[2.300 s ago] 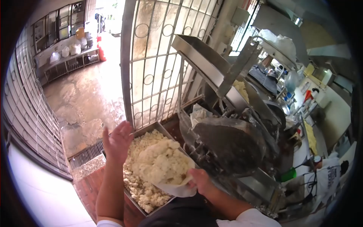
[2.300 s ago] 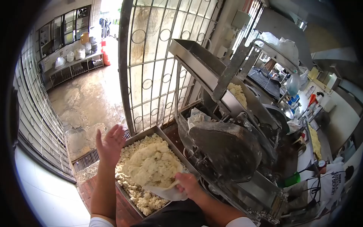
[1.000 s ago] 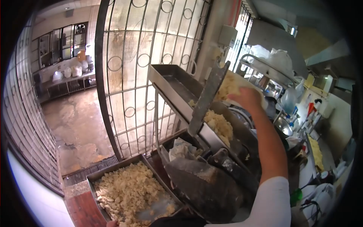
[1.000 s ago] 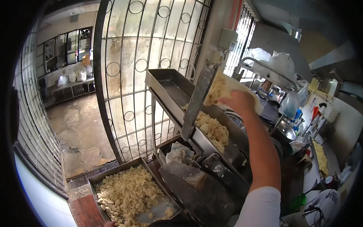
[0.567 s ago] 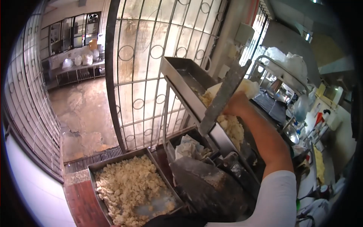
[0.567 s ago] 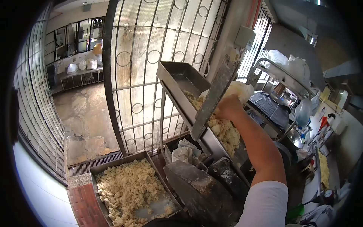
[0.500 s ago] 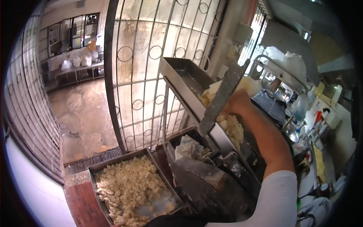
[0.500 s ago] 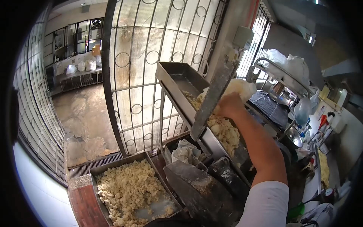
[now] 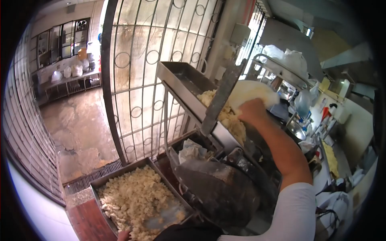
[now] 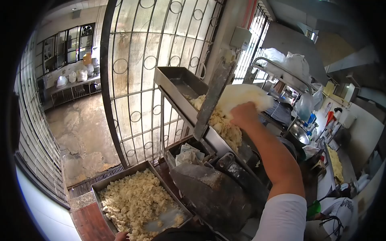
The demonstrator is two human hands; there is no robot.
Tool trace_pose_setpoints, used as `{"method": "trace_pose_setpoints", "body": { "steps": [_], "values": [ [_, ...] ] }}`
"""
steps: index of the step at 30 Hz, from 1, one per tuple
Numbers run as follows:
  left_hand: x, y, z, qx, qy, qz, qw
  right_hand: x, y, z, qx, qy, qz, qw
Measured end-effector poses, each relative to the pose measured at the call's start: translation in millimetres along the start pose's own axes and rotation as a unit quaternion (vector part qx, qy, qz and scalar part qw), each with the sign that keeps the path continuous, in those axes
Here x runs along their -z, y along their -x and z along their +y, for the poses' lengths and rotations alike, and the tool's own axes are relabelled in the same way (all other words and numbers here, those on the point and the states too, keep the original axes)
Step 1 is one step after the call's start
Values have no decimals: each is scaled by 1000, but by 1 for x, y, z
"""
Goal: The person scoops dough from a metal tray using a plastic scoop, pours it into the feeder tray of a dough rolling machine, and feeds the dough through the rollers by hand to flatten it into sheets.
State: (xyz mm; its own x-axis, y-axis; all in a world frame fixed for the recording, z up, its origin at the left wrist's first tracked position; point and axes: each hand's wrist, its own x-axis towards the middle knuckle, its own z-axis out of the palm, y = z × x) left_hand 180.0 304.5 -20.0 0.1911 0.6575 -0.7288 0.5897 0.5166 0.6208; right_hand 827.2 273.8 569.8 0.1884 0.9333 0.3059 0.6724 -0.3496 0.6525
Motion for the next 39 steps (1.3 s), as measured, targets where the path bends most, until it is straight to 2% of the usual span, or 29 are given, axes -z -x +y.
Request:
{"method": "trace_pose_setpoints", "body": {
  "steps": [1, 3, 4, 8, 10, 13, 14, 15, 16, 17, 18, 19, 20, 21, 22, 23, 24, 26, 27, 28, 29, 30, 31, 32, 34, 35, 37, 38, 39],
  "values": [
    [1, 0, -3, -1, -4, -2, 1000, 3, 6, 1, 1, 0, -2, 1000],
    [4, 2, -13, -2, -13, -6, 1000, 13, 13, 5, -77, 3, -36, 996],
    [6, 3, -18, -1, -20, -8, 1000, 12, 20, 2, -52, 20, -44, 997],
    [21, 10, -52, -2, -57, -16, 998, 16, 44, -12, -88, -3, -49, 995],
    [31, 10, -78, -20, -84, -20, 996, 29, 61, -9, -201, -84, 16, 976],
    [54, 11, -109, -76, -126, -25, 989, 71, 97, 1, -275, -194, 71, 939],
    [55, 10, -115, -2, -134, 10, 991, 93, 111, 6, -304, -217, 51, 926],
    [55, 3, -112, 79, -141, 43, 986, 91, 127, 19, -291, -223, 90, 926],
    [61, -1, -120, 14, -146, 21, 989, 91, 143, 33, -301, -376, 100, 871],
    [59, -17, -136, 28, -82, 26, 996, 113, 155, 32, -366, -310, 68, 875],
    [61, 14, -101, 16, -84, 33, 996, 73, 181, 77, -274, -298, 152, 902],
    [64, 19, -86, -32, -213, 9, 976, 99, 208, 83, -339, -609, 68, 714],
    [61, 15, -88, -23, -223, 44, 973, 52, 250, 158, -258, -750, 107, 599],
    [64, 19, -82, -89, -259, 19, 962, 95, 258, 136, -289, -763, 65, 575],
    [64, 1, -92, -66, -242, 2, 968, 123, 252, 90, -317, -732, 127, 589],
    [61, -8, -93, 5, -200, 15, 980, 142, 248, 46, -345, -694, 193, 602],
    [57, -11, -93, 22, -177, 29, 983, 148, 247, 16, -342, -699, 181, 601],
    [47, -6, -77, 24, -142, 28, 989, 159, 246, -34, -137, -645, 117, 743],
    [48, 5, -69, 12, -129, 15, 991, 160, 238, -71, -100, -694, 16, 713],
    [40, -8, -84, -49, -162, 15, 985, 161, 221, -120, -61, -735, -86, 670],
    [34, -22, -105, -108, -194, 16, 975, 179, 191, -186, -44, -754, -133, 641],
    [27, -18, -107, -131, -198, 35, 971, 170, 170, -226, 3, -707, -230, 668],
    [29, 22, -60, 39, -97, 29, 994, 144, 164, -264, 18, -687, -317, 654],
    [23, 22, -64, 33, -108, 35, 993, 126, 147, -297, 137, -538, -346, 757],
    [12, 33, -61, 61, -64, 44, 995, 78, 143, -370, 191, -431, -418, 777],
    [6, 42, -56, 66, -47, 51, 995, 41, 148, -403, 225, -400, -415, 785],
    [-15, 42, -71, 23, 2, 139, 990, -19, 159, -461, 284, -336, -429, 789],
    [-15, 40, -71, 84, 47, 90, 991, -39, 164, -484, 305, -303, -445, 786],
    [-19, 43, -68, 102, 50, 92, 989, -56, 169, -504, 319, -304, -452, 776]
  ]
}}
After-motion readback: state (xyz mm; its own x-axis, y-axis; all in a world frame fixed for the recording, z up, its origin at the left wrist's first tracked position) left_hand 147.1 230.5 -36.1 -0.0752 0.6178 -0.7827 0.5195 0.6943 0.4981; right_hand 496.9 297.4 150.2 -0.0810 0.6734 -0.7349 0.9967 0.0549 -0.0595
